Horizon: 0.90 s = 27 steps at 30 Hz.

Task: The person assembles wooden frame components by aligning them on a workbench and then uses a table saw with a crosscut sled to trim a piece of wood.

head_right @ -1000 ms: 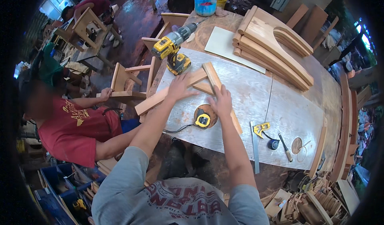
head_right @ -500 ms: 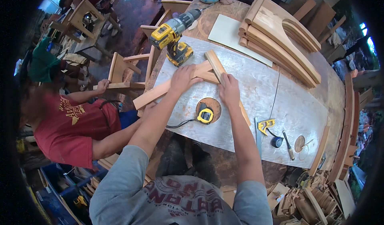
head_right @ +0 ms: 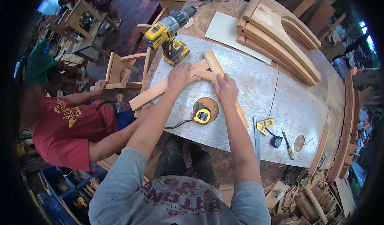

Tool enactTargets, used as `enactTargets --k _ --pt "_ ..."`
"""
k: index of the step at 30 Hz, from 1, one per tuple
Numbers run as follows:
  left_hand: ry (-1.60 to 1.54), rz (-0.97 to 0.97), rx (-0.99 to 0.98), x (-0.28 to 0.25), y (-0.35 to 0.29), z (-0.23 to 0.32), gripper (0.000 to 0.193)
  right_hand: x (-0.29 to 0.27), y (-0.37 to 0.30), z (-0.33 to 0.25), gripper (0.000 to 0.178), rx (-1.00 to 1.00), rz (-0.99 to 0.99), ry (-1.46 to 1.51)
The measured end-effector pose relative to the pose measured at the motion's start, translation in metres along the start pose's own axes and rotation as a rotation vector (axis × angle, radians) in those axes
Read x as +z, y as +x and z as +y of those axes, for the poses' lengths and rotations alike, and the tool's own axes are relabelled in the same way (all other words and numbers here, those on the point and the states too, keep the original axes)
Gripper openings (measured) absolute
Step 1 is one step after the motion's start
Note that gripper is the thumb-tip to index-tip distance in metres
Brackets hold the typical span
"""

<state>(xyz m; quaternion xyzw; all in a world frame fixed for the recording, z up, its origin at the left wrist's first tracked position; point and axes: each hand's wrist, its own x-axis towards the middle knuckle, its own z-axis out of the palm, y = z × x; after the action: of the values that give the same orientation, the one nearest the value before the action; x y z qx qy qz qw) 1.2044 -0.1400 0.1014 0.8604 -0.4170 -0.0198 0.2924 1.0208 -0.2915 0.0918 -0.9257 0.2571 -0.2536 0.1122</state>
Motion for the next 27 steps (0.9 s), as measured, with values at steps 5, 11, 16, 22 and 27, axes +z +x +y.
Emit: enactTargets --k 5,11,16,22,27 --pt "0.045 -0.001 0.005 0.002 0.000 0.000 0.065 0.007 -0.001 0.002 0.039 -0.058 0.089 -0.042" --pt "0.228 0.002 0.035 0.001 -0.007 0.009 0.072 0.007 -0.004 -0.002 0.041 -0.012 0.038 -0.076" --pt "0.288 0.119 0.098 0.008 -0.013 0.005 0.075 0.007 -0.007 -0.003 0.043 0.006 0.039 -0.071" --pt "0.268 0.093 0.068 0.003 -0.018 0.009 0.075 0.003 -0.008 -0.006 0.044 0.051 -0.010 -0.031" --pt "0.251 0.122 0.072 -0.003 -0.023 0.010 0.074 -0.001 -0.008 -0.007 0.044 0.097 0.003 0.040"
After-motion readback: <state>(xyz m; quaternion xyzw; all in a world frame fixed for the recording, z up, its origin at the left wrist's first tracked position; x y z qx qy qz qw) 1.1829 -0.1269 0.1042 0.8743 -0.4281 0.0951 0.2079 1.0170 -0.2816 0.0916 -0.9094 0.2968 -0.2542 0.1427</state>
